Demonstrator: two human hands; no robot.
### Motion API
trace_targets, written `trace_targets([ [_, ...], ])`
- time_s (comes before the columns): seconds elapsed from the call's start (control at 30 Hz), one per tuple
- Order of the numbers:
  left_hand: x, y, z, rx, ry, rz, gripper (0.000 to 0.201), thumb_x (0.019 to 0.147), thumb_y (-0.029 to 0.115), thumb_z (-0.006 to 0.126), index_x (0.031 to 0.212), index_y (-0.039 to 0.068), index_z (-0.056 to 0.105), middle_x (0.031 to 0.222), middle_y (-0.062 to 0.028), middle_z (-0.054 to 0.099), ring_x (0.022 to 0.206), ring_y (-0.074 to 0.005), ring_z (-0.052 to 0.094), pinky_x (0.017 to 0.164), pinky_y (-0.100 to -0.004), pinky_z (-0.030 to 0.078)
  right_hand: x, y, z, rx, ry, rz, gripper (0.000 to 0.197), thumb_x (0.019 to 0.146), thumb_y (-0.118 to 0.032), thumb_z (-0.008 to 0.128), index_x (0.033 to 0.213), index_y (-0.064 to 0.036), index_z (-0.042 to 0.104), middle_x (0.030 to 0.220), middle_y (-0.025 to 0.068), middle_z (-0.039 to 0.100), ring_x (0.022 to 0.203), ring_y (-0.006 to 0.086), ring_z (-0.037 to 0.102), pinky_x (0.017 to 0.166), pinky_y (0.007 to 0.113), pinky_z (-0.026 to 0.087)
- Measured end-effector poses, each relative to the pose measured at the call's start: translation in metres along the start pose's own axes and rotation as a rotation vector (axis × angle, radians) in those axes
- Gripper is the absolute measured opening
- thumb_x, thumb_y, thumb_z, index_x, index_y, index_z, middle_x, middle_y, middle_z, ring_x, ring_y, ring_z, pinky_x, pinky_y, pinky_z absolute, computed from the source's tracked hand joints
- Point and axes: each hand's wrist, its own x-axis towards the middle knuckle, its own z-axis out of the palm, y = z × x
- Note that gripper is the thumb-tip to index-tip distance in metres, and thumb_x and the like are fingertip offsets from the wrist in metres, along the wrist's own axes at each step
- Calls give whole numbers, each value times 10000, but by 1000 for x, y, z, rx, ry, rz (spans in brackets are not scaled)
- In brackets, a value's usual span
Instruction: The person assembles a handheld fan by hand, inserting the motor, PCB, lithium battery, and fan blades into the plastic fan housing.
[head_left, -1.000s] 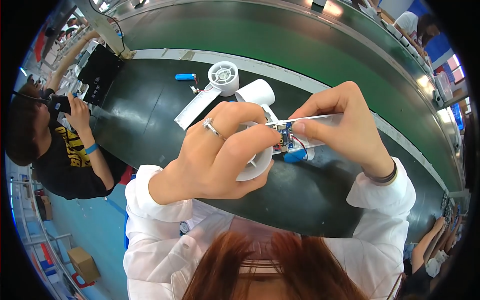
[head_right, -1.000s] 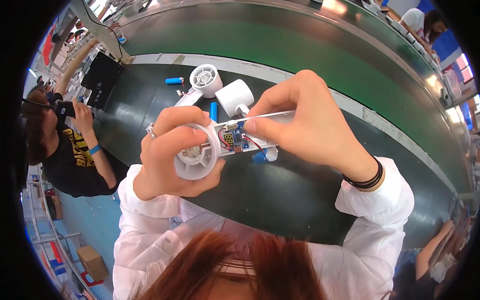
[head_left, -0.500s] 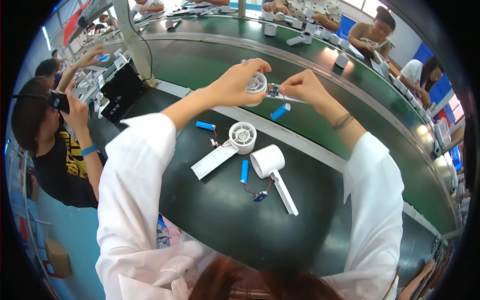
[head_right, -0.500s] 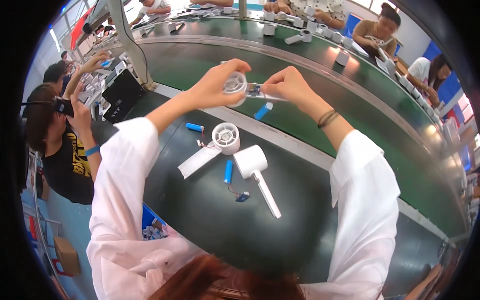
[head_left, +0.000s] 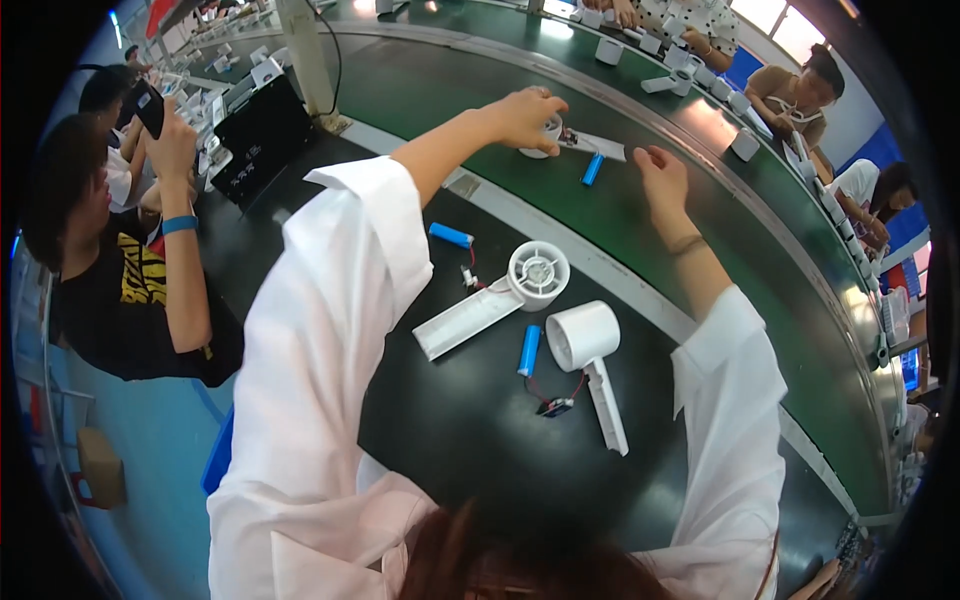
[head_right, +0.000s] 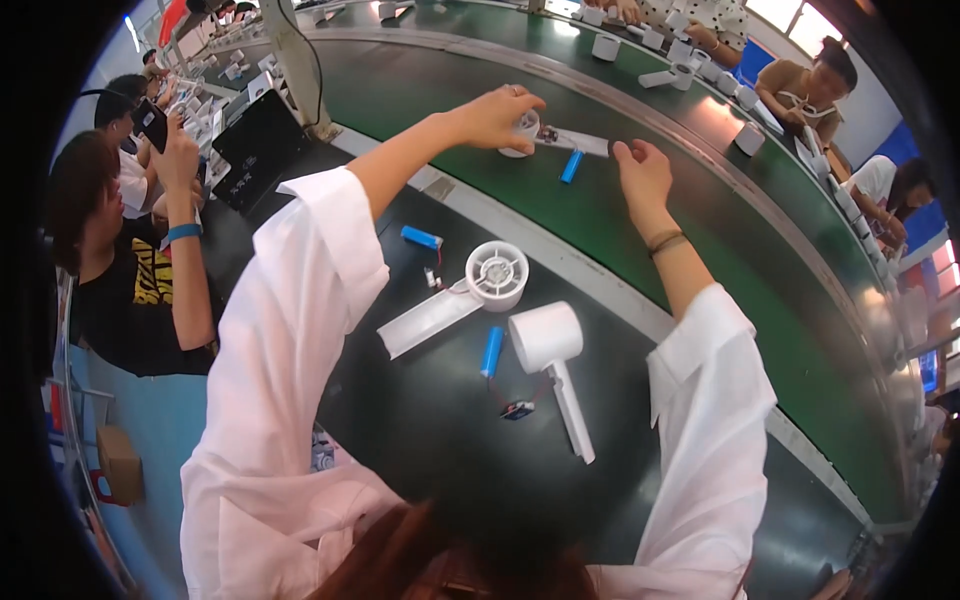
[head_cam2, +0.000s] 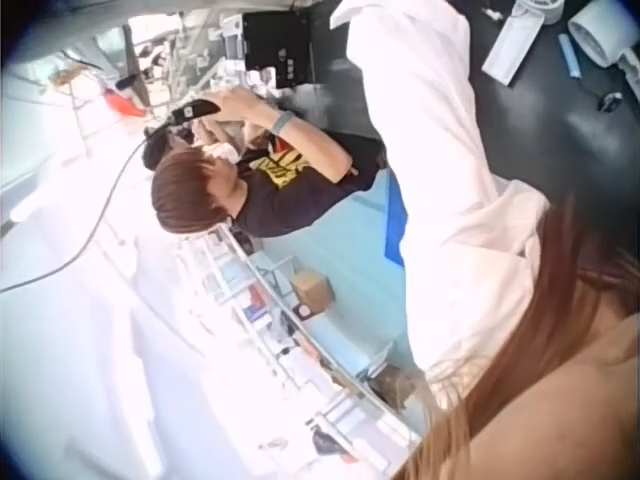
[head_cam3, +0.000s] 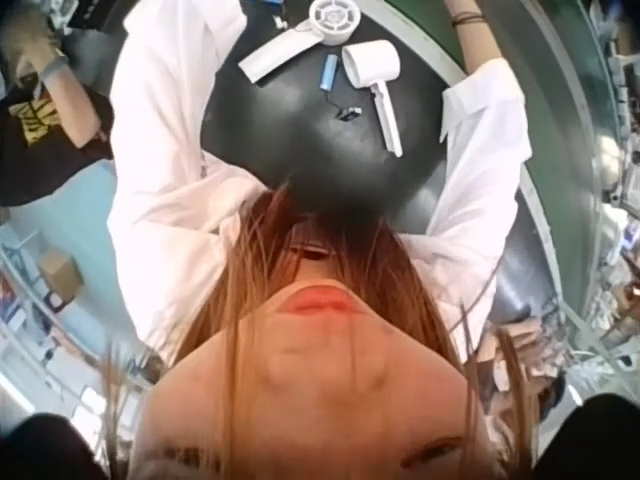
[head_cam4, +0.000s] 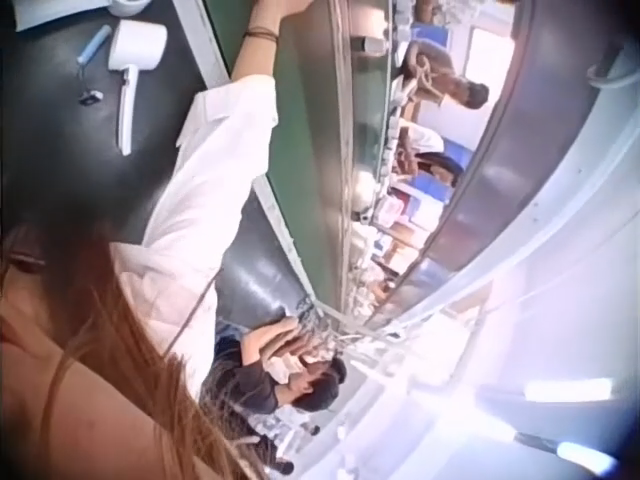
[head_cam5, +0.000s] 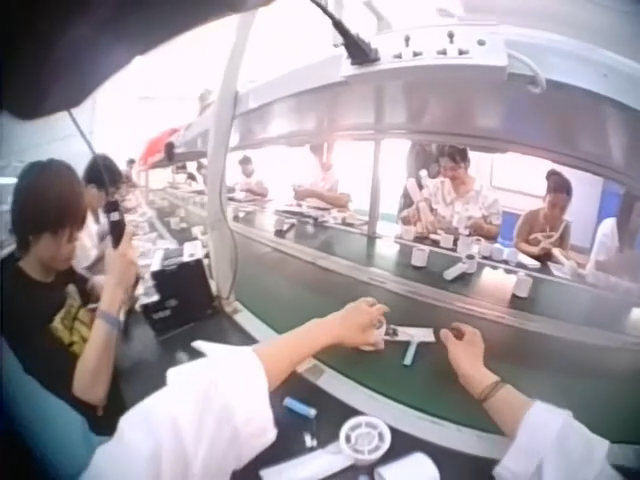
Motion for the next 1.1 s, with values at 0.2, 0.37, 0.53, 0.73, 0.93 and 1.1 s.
trace_targets([
  [0.2,-91,124,-103,-25,-49,-225,268,852,236,642,1038,44,620,1001,-141,600,957,-339,572,839,-426,454,-146,-92,-106,95,-628,-289,436,806,-135,715,1213,-28,603,1094,80,644,956,155,605,847,300,491],
  [0.37,-182,167,-104,-255,-135,-271,324,820,58,554,1140,51,608,1136,-184,572,1071,-342,539,927,-400,438,-200,-145,-100,-184,-591,-432,478,759,-190,764,1174,-23,595,972,97,663,895,211,624,774,322,496],
  [0.53,-212,208,-103,-80,-115,-201,407,755,96,653,1153,169,604,1414,-206,355,1317,-449,331,1086,-532,280,-259,-168,-90,-159,-676,-497,477,777,-212,758,1142,-12,523,716,108,621,671,293,632,620,391,486],
  [0.73,-209,265,-74,-179,11,-194,260,690,46,634,933,-25,574,999,-205,602,1061,-374,532,947,-437,411,-287,-149,-82,-223,-689,-438,768,754,-383,779,1341,-47,414,743,128,626,676,293,641,612,393,492],
  [0.93,-221,294,-64,-180,82,-228,285,745,93,705,992,-1,598,972,-172,614,1018,-338,540,922,-417,424,-294,-129,-101,-242,-685,-489,732,686,-221,827,1308,-108,458,859,117,613,761,308,629,645,391,499],
  [1.1,-213,300,-70,-261,-16,-208,323,783,113,689,1069,-5,599,980,-162,624,1030,-325,562,916,-424,445,-295,-105,-109,-312,-551,-597,672,682,-78,788,1277,-119,478,911,116,595,807,346,620,701,415,494],
])
